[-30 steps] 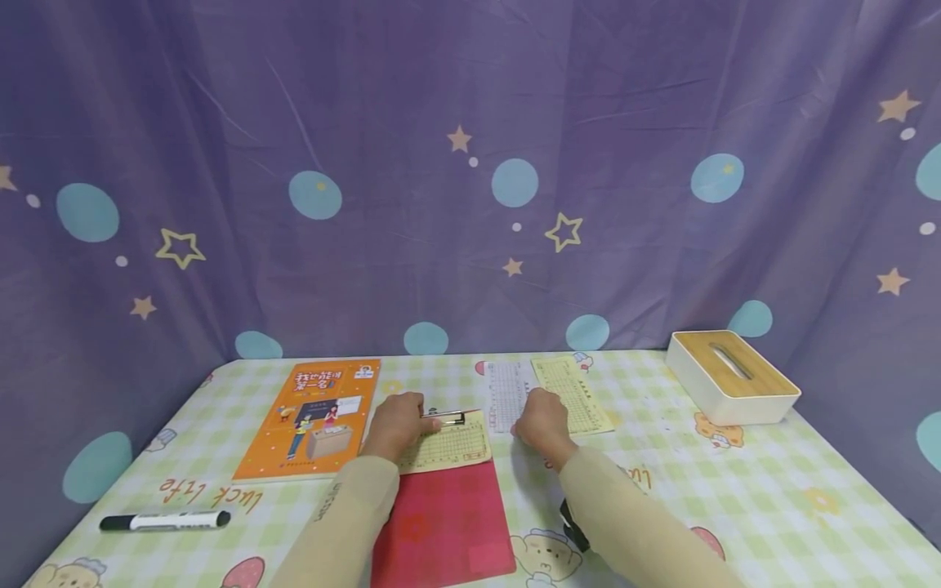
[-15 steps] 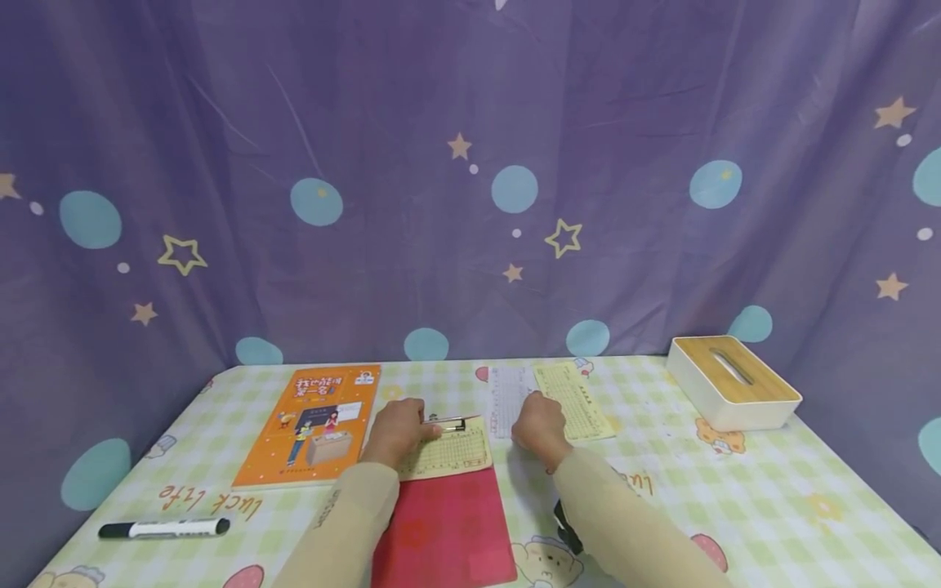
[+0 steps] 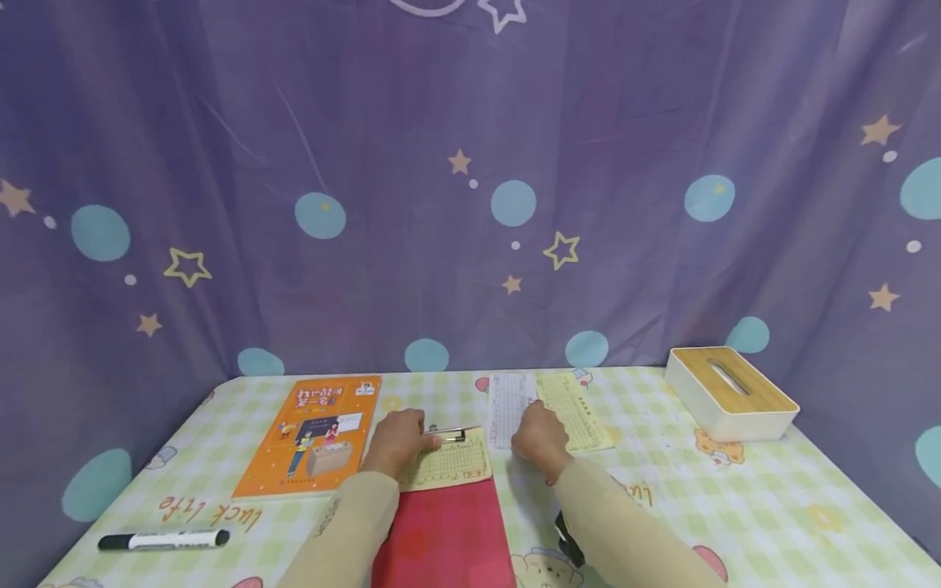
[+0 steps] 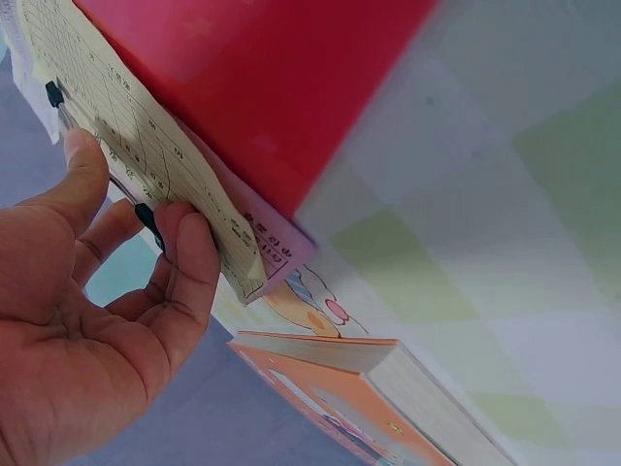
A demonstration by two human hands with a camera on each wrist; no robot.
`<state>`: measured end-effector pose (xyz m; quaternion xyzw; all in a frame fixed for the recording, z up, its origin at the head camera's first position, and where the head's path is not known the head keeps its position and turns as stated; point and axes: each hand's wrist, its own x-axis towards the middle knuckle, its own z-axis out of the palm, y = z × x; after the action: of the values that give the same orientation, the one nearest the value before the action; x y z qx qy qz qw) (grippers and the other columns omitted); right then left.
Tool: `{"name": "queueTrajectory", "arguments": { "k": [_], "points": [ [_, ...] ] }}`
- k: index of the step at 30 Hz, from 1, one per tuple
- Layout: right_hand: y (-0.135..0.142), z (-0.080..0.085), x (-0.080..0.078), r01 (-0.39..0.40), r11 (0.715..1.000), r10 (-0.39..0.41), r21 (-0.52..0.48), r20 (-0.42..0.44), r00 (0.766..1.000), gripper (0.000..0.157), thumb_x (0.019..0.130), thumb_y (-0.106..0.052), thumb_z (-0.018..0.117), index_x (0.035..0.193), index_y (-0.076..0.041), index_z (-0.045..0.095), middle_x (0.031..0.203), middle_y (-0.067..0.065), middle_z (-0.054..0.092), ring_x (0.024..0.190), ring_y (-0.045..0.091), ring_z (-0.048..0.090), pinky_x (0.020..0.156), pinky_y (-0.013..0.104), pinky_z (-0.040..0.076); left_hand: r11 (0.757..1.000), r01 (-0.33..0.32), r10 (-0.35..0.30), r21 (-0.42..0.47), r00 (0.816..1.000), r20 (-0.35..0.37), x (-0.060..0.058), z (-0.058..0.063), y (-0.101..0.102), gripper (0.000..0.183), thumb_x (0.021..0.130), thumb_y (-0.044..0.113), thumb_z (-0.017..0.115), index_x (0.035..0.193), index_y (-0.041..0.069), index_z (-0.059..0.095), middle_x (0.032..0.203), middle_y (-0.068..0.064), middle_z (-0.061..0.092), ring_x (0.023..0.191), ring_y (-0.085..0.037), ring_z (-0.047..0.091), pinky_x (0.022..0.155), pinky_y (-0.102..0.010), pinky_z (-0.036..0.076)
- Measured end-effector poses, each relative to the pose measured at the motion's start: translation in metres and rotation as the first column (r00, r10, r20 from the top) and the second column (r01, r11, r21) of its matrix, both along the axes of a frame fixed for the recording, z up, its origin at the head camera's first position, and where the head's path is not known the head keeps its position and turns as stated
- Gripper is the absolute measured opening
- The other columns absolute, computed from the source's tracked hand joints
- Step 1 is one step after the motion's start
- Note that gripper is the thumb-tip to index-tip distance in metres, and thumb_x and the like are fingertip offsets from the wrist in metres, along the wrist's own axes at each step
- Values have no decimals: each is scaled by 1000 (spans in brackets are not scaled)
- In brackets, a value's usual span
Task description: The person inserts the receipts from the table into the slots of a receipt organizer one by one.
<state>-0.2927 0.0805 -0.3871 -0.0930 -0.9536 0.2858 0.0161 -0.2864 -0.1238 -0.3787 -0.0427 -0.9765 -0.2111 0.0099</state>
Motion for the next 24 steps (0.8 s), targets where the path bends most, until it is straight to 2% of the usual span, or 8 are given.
{"name": "queueTrajectory", "arguments": {
  "k": [7, 10, 18, 24],
  "points": [
    [5, -5, 0, -68, 997, 68, 46, -9, 998, 29, 79, 0, 75, 102, 10, 60, 85, 17, 61, 74, 26, 57, 74, 42, 54, 1000, 7, -7, -22, 1000, -9, -1, -6, 1, 31, 86, 23, 82, 80, 5, 58, 73, -7, 55, 71, -23, 51, 72, -37, 45],
    [6, -8, -2, -82, 996, 82, 45, 12, 997, 28, 80, -2, 76, 101, 9, 62, 84, 14, 61, 72, 24, 57, 72, 39, 53, 1000, 11, -11, -20, 1000, -20, 1, -6, 1, 32, 86, 23, 82, 80, 4, 58, 73, -7, 56, 70, -23, 51, 71, -38, 46],
    [10, -6, -4, -78, 997, 78, -13, 68, 995, 46, 79, -4, 80, 115, 11, 57, 94, 18, 62, 83, 26, 58, 83, 40, 53, 1000, 7, -7, -16, 1000, -31, 1, -5, 0, 31, 86, 23, 82, 80, 4, 58, 73, -7, 56, 71, -23, 51, 72, -39, 47],
    [12, -4, -5, -78, 995, 82, -56, 71, 994, 66, 80, -4, 80, 136, 10, 49, 121, 27, 61, 109, 37, 61, 99, 47, 47, 1000, 2, -3, -13, 1000, -26, -1, -3, 0, 30, 85, 22, 83, 82, 4, 59, 74, -7, 57, 71, -23, 51, 73, -39, 47]
  ]
}}
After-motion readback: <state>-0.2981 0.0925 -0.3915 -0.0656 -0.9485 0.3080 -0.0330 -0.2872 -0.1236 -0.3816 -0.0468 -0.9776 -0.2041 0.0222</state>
